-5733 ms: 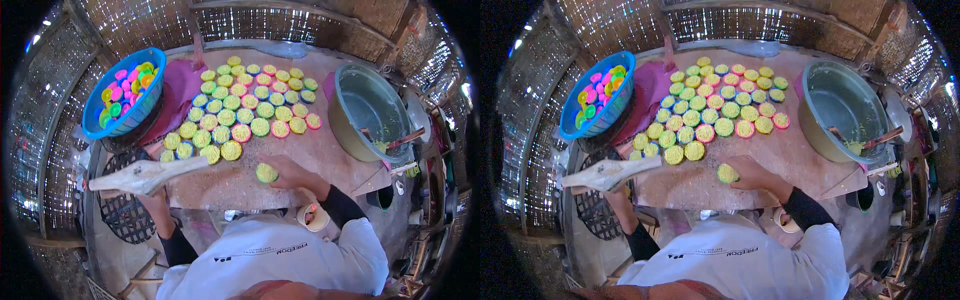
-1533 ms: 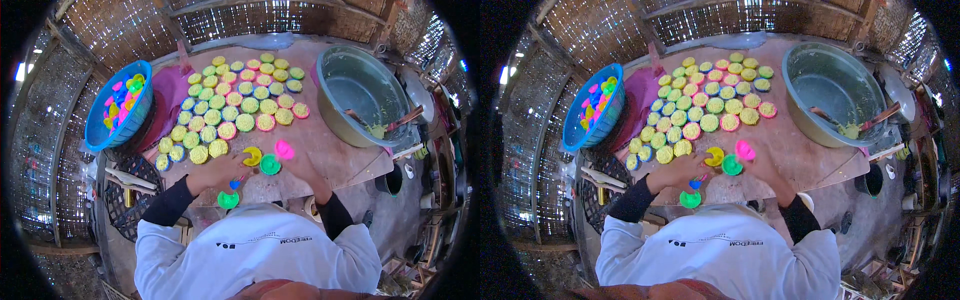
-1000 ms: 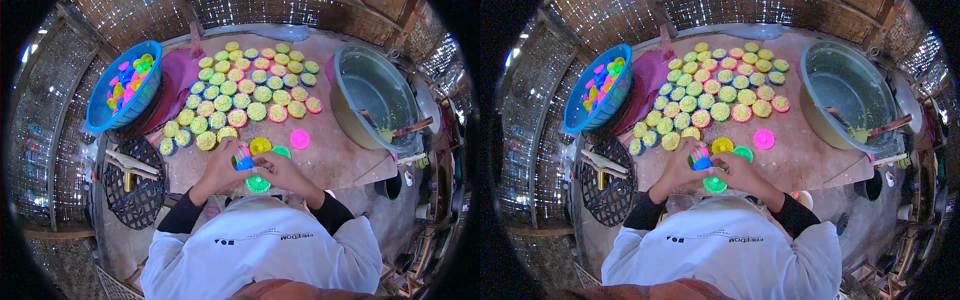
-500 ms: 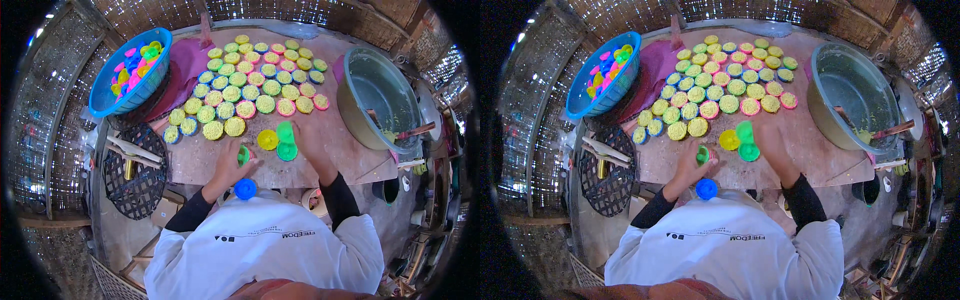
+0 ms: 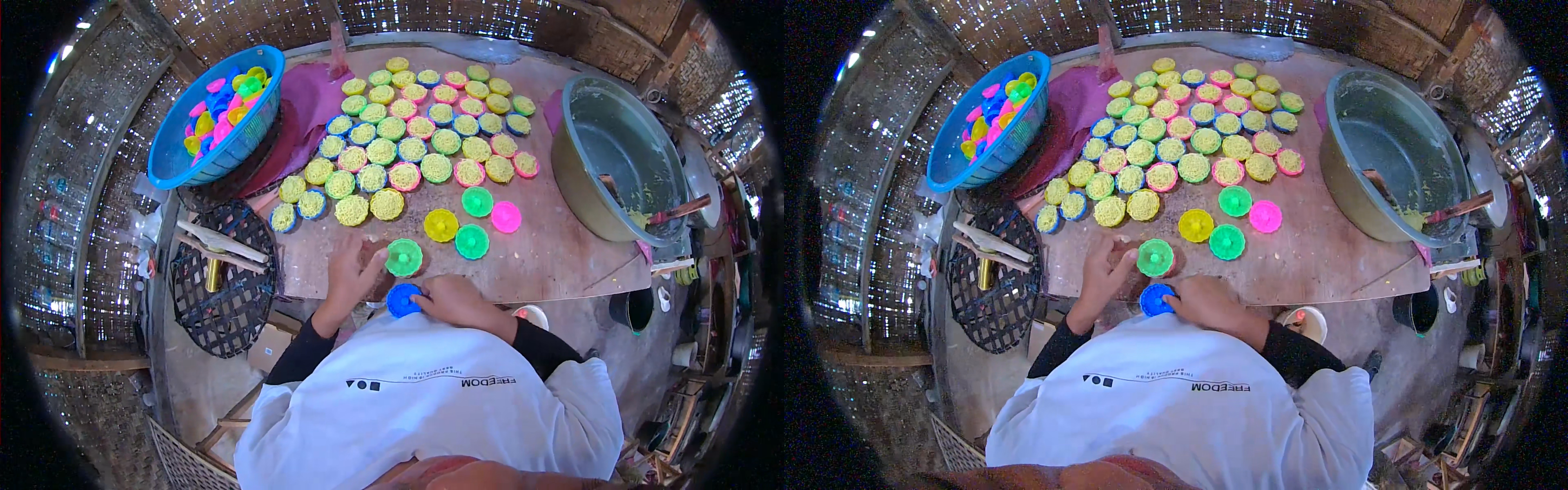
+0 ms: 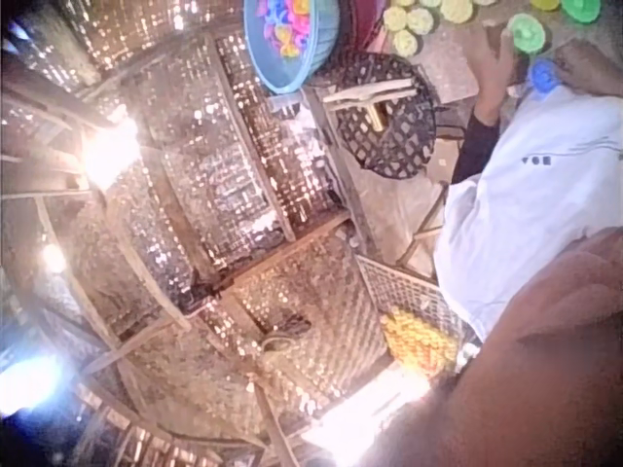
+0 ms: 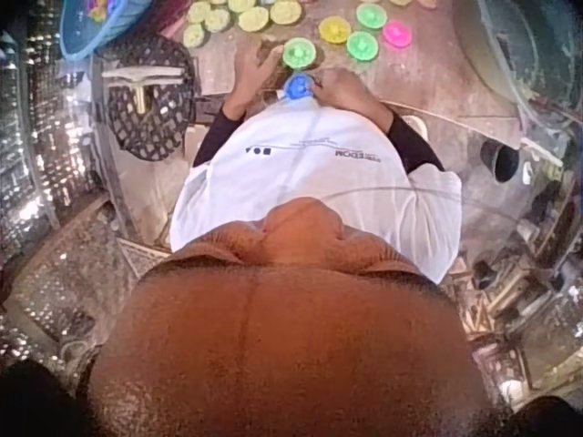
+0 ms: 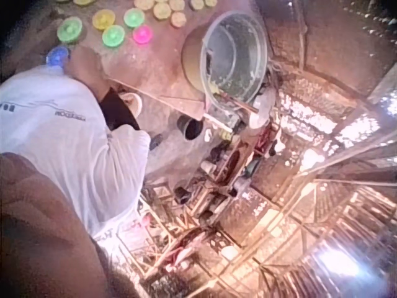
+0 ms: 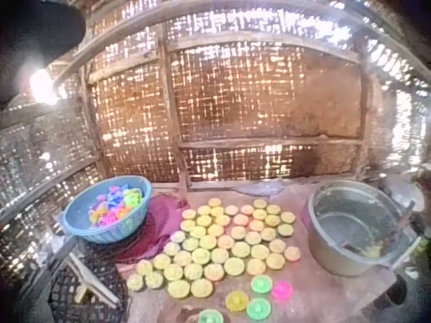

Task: The person uses a wooden mold to press yellow dough into colorful plastic cups arranged on a table. They repeatedly scoop dough from a large metal bowl, fill the mold, and press the mixture into the cups to form small round cakes.

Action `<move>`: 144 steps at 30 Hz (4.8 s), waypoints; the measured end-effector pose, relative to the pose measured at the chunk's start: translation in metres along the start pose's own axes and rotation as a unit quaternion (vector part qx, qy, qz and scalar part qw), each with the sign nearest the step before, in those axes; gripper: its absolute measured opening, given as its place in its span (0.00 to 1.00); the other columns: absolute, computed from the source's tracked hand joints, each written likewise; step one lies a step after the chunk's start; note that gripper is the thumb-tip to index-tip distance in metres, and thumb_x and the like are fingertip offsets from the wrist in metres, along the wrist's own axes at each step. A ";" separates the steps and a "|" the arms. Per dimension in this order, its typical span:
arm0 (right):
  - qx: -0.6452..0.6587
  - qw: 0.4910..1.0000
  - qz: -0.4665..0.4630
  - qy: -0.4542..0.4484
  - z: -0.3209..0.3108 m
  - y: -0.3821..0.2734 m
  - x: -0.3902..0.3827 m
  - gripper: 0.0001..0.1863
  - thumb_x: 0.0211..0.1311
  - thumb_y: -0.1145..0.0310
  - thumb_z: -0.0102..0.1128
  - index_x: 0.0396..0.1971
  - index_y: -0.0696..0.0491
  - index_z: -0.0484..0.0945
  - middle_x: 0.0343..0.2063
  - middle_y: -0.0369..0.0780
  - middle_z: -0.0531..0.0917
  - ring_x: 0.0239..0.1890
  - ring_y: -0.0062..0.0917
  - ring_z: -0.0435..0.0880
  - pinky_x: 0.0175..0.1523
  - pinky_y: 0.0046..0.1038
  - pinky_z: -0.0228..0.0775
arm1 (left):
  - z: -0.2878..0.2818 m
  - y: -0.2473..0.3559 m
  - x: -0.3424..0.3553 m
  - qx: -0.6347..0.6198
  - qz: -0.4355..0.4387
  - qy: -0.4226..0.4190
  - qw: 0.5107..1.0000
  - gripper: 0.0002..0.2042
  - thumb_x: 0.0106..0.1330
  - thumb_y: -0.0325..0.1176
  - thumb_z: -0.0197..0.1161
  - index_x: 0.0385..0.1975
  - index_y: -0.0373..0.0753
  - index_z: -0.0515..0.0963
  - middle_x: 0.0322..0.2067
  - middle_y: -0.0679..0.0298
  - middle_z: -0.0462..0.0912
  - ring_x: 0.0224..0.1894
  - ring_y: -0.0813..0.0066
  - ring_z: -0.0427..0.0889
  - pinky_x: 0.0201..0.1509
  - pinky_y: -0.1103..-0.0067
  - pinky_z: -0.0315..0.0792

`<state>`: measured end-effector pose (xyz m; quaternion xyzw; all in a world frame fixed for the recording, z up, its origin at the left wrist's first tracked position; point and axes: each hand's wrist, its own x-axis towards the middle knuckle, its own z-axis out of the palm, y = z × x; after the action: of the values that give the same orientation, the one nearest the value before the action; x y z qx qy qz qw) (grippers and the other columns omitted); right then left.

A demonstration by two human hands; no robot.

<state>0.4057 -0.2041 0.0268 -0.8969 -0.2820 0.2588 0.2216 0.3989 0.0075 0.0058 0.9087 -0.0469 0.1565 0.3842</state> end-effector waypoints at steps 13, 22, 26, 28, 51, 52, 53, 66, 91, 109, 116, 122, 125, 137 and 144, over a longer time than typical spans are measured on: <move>-0.105 0.949 0.181 0.235 -0.046 0.143 -0.043 0.13 0.50 0.60 0.53 0.19 0.55 0.77 0.21 0.47 0.79 0.25 0.41 0.79 0.32 0.41 0.70 | 0.018 0.007 0.030 0.029 -0.023 -0.056 0.998 0.11 0.52 0.39 0.62 0.22 0.36 0.76 0.17 0.56 0.75 0.19 0.60 0.75 0.23 0.70 0.66; -0.111 0.945 -0.002 0.307 -0.064 0.097 0.006 0.10 0.50 0.62 0.57 0.23 0.53 0.78 0.23 0.45 0.79 0.27 0.38 0.79 0.31 0.39 0.70 | 0.004 -0.001 0.043 -0.183 -0.085 -0.008 0.979 0.06 0.59 0.30 0.57 0.25 0.33 0.76 0.16 0.67 0.73 0.20 0.84 0.70 0.23 0.83 0.64; -0.157 0.956 0.036 0.244 -0.052 0.099 0.021 0.08 0.48 0.64 0.57 0.22 0.54 0.77 0.22 0.45 0.79 0.27 0.39 0.79 0.31 0.39 0.70 | -0.022 -0.022 0.033 -0.101 -0.086 0.016 0.991 0.06 0.58 0.31 0.58 0.25 0.34 0.76 0.16 0.64 0.73 0.19 0.82 0.70 0.23 0.82 0.64; -0.162 0.964 0.067 0.201 -0.050 0.106 0.022 0.08 0.48 0.65 0.58 0.22 0.54 0.77 0.22 0.45 0.79 0.27 0.39 0.80 0.31 0.40 0.70 | -0.024 -0.047 0.017 -0.063 -0.111 0.014 0.992 0.06 0.57 0.31 0.58 0.25 0.34 0.76 0.16 0.64 0.73 0.19 0.81 0.70 0.23 0.82 0.64; -0.036 0.972 -0.017 0.233 -0.074 0.065 0.123 0.09 0.50 0.66 0.54 0.23 0.56 0.78 0.24 0.49 0.79 0.30 0.42 0.79 0.36 0.41 0.70 | -0.056 -0.088 -0.005 -0.008 -0.190 0.140 0.972 0.10 0.60 0.37 0.57 0.25 0.35 0.75 0.14 0.64 0.72 0.18 0.80 0.70 0.23 0.80 0.63; 0.011 0.968 -0.028 0.251 -0.077 0.063 0.119 0.09 0.50 0.66 0.54 0.23 0.56 0.77 0.24 0.48 0.79 0.30 0.42 0.79 0.36 0.40 0.70 | -0.054 -0.091 -0.005 -0.003 -0.182 0.149 0.972 0.11 0.60 0.38 0.57 0.25 0.35 0.75 0.14 0.62 0.72 0.17 0.78 0.71 0.22 0.78 0.63; 0.026 0.965 -0.018 0.259 -0.081 0.061 0.114 0.09 0.50 0.66 0.55 0.24 0.56 0.77 0.24 0.48 0.79 0.30 0.42 0.79 0.36 0.40 0.70 | -0.052 -0.100 -0.008 0.010 -0.190 0.142 0.971 0.11 0.60 0.38 0.56 0.25 0.36 0.75 0.14 0.61 0.72 0.17 0.75 0.71 0.22 0.77 0.63; -0.117 0.972 -0.052 0.195 -0.059 0.068 0.012 0.09 0.47 0.64 0.59 0.23 0.55 0.78 0.23 0.43 0.79 0.27 0.37 0.78 0.32 0.37 0.69 | -0.048 -0.095 -0.001 0.139 -0.225 0.060 0.962 0.12 0.59 0.41 0.55 0.33 0.38 0.73 0.20 0.54 0.76 0.23 0.57 0.76 0.25 0.69 0.66; 0.159 0.965 -0.068 0.199 -0.057 0.052 0.056 0.14 0.53 0.60 0.56 0.31 0.55 0.81 0.27 0.44 0.82 0.28 0.38 0.80 0.33 0.35 0.72 | -0.070 -0.064 -0.005 0.129 -0.089 0.154 0.976 0.08 0.59 0.27 0.52 0.36 0.36 0.73 0.26 0.49 0.75 0.28 0.52 0.76 0.30 0.71 0.68; -0.018 0.896 0.257 0.360 -0.075 0.179 -0.060 0.08 0.50 0.65 0.59 0.25 0.53 0.80 0.20 0.45 0.80 0.24 0.37 0.80 0.30 0.32 0.70 | -0.200 -0.125 -0.069 0.443 -0.424 0.119 0.781 0.35 0.50 0.57 0.59 0.58 0.50 0.60 0.52 0.55 0.66 0.53 0.54 0.65 0.53 0.56 0.57; -0.182 0.864 0.178 0.434 -0.063 0.159 -0.044 0.13 0.51 0.65 0.58 0.35 0.54 0.79 0.28 0.47 0.80 0.29 0.38 0.79 0.34 0.34 0.70 | -0.203 -0.148 -0.058 0.441 -0.468 0.073 0.762 0.31 0.47 0.54 0.63 0.52 0.54 0.66 0.49 0.55 0.68 0.52 0.54 0.68 0.50 0.57 0.62; -0.053 0.933 0.100 0.341 -0.065 0.127 -0.019 0.08 0.52 0.68 0.57 0.31 0.56 0.77 0.23 0.46 0.78 0.26 0.37 0.77 0.31 0.32 0.68 | -0.212 -0.150 -0.028 0.439 -0.506 0.033 0.742 0.23 0.45 0.50 0.65 0.43 0.53 0.77 0.52 0.52 0.66 0.53 0.49 0.67 0.49 0.56 0.66; 0.027 0.944 0.024 0.329 -0.063 0.086 -0.005 0.05 0.51 0.72 0.56 0.28 0.57 0.76 0.20 0.45 0.76 0.23 0.34 0.76 0.28 0.30 0.66 | -0.221 -0.189 -0.031 0.370 -0.446 0.077 0.811 0.23 0.48 0.49 0.60 0.40 0.41 0.78 0.45 0.55 0.71 0.50 0.53 0.69 0.50 0.60 0.66; 0.125 0.907 -0.264 0.305 -0.119 -0.055 0.035 0.11 0.50 0.67 0.62 0.31 0.58 0.76 0.28 0.43 0.79 0.31 0.31 0.79 0.36 0.27 0.69 | -0.163 -0.085 -0.031 0.019 -0.086 0.276 0.957 0.20 0.49 0.38 0.67 0.42 0.38 0.74 0.45 0.56 0.74 0.47 0.62 0.73 0.51 0.69 0.66; -0.035 0.879 -0.361 0.308 -0.127 -0.088 0.034 0.13 0.55 0.61 0.57 0.30 0.58 0.76 0.24 0.39 0.79 0.24 0.28 0.77 0.29 0.28 0.68 | -0.076 0.012 0.023 0.034 0.093 0.220 0.971 0.23 0.50 0.40 0.66 0.45 0.37 0.71 0.42 0.59 0.76 0.44 0.63 0.75 0.48 0.71 0.68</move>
<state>0.4707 -0.1493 0.1607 -0.7743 -0.5128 -0.1384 0.3439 0.3993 0.0541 0.0709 0.8563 -0.0401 0.3888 0.3376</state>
